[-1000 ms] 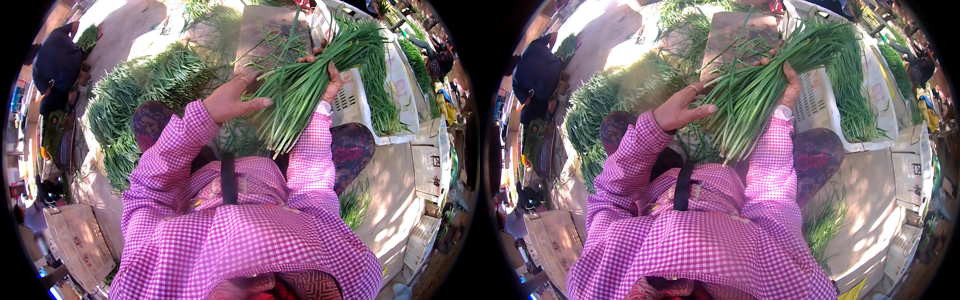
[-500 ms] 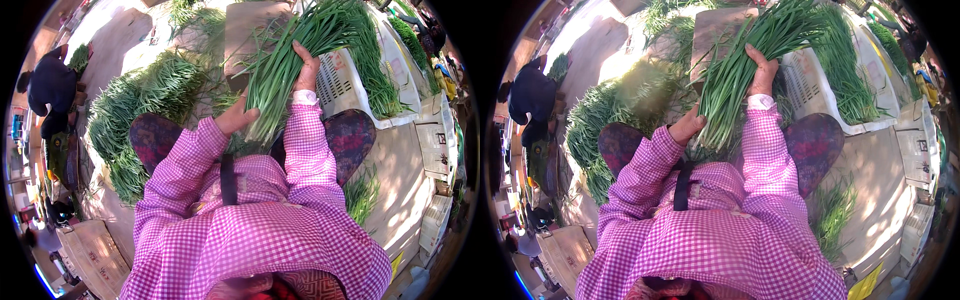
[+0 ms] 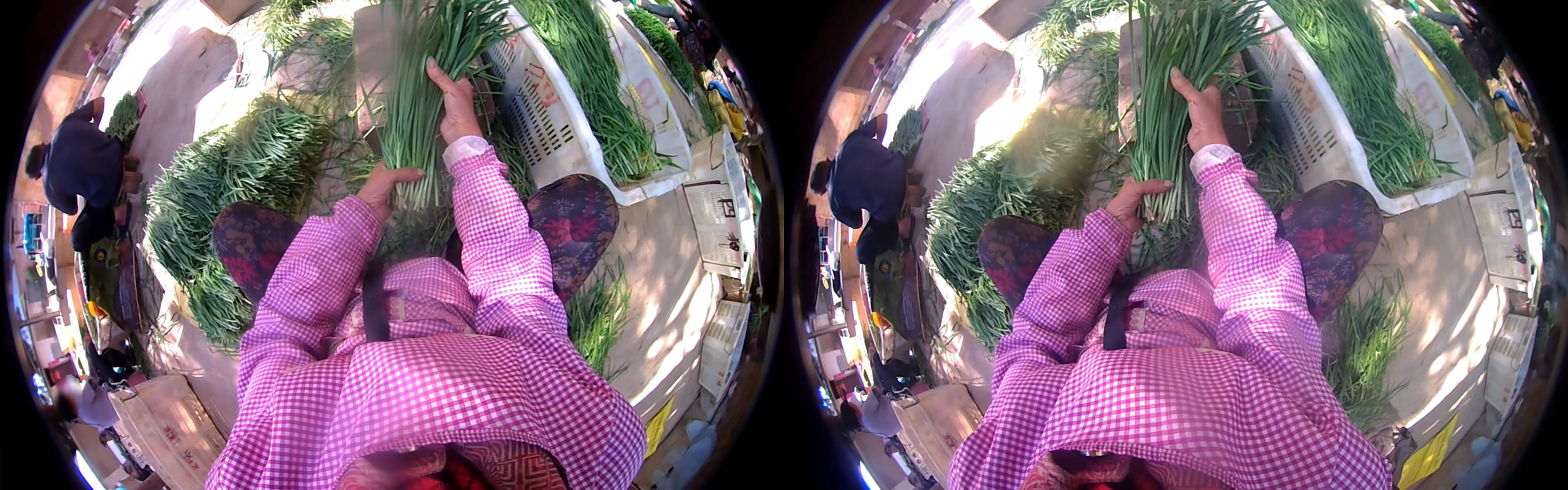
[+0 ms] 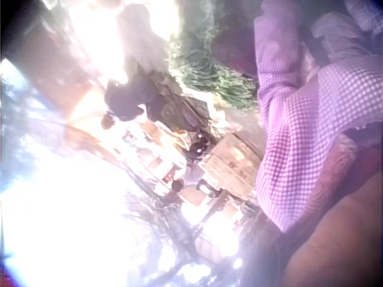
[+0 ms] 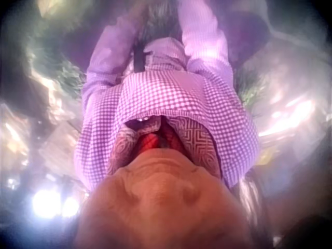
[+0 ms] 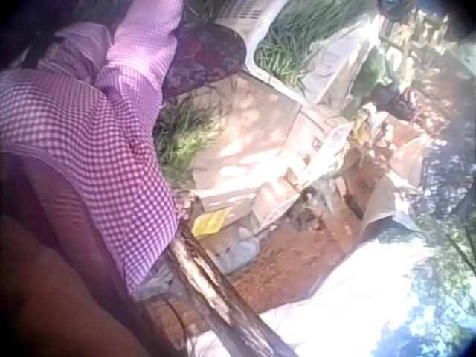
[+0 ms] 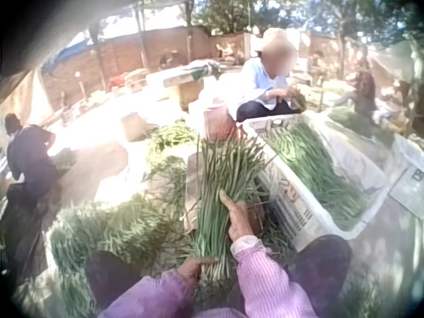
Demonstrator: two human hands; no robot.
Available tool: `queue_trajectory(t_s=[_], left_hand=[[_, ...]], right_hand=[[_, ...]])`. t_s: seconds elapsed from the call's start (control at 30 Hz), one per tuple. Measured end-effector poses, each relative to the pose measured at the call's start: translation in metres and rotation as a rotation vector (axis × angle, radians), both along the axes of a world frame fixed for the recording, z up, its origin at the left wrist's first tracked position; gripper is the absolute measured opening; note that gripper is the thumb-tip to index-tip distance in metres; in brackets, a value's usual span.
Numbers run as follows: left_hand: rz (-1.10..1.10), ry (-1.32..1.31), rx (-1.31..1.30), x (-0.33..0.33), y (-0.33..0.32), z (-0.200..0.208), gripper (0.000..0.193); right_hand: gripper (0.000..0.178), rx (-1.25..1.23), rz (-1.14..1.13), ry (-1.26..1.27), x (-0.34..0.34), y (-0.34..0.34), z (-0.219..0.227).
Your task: The person cleans bundles of chives by hand, stripping away dry or yellowed leaves and placing the sorted bundles into a white plastic basket.
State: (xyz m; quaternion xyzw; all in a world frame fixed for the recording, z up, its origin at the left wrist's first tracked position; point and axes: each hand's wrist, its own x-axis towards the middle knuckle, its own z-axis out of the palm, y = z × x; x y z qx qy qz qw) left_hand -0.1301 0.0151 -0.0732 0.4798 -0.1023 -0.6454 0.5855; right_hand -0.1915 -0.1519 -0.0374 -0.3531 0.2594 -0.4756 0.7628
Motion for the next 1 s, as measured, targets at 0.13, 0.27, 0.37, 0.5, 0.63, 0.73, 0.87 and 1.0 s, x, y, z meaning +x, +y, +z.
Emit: queue_trajectory(t_s=[0.13, 0.27, 0.37, 0.5, 0.63, 0.73, 0.87, 1.0], left_hand=[[0.062, 0.123, 0.209, 0.012, -0.003, -0.022, 0.022], [0.075, 0.179, 0.280, 0.017, -0.006, -0.045, 0.019], [0.075, 0.258, 0.222, 0.013, -0.007, -0.040, 0.021], [0.087, 0.313, 0.173, 0.009, -0.006, -0.038, 0.027], [0.057, 0.341, 0.114, 0.009, -0.008, -0.057, 0.034], [-0.007, 0.400, 0.036, 0.004, -0.004, -0.052, 0.045], [-0.053, 0.355, 0.047, -0.003, 0.000, -0.037, 0.037], [0.014, 0.335, 0.134, -0.002, -0.002, -0.045, 0.025]], right_hand=[[0.060, -0.035, 0.076, 0.081, -0.005, 0.004, -0.020], [0.068, 0.049, 0.052, 0.185, -0.011, -0.003, -0.051], [0.059, 0.161, -0.082, 0.204, -0.015, -0.007, -0.065], [0.046, 0.163, -0.187, 0.231, -0.010, 0.003, -0.073], [0.042, 0.150, -0.179, 0.168, 0.002, 0.023, -0.069], [0.040, 0.125, -0.235, 0.164, 0.008, 0.034, -0.062], [0.040, 0.086, -0.308, 0.206, 0.012, 0.033, -0.077], [0.039, 0.011, -0.149, 0.271, 0.013, 0.033, -0.078]])
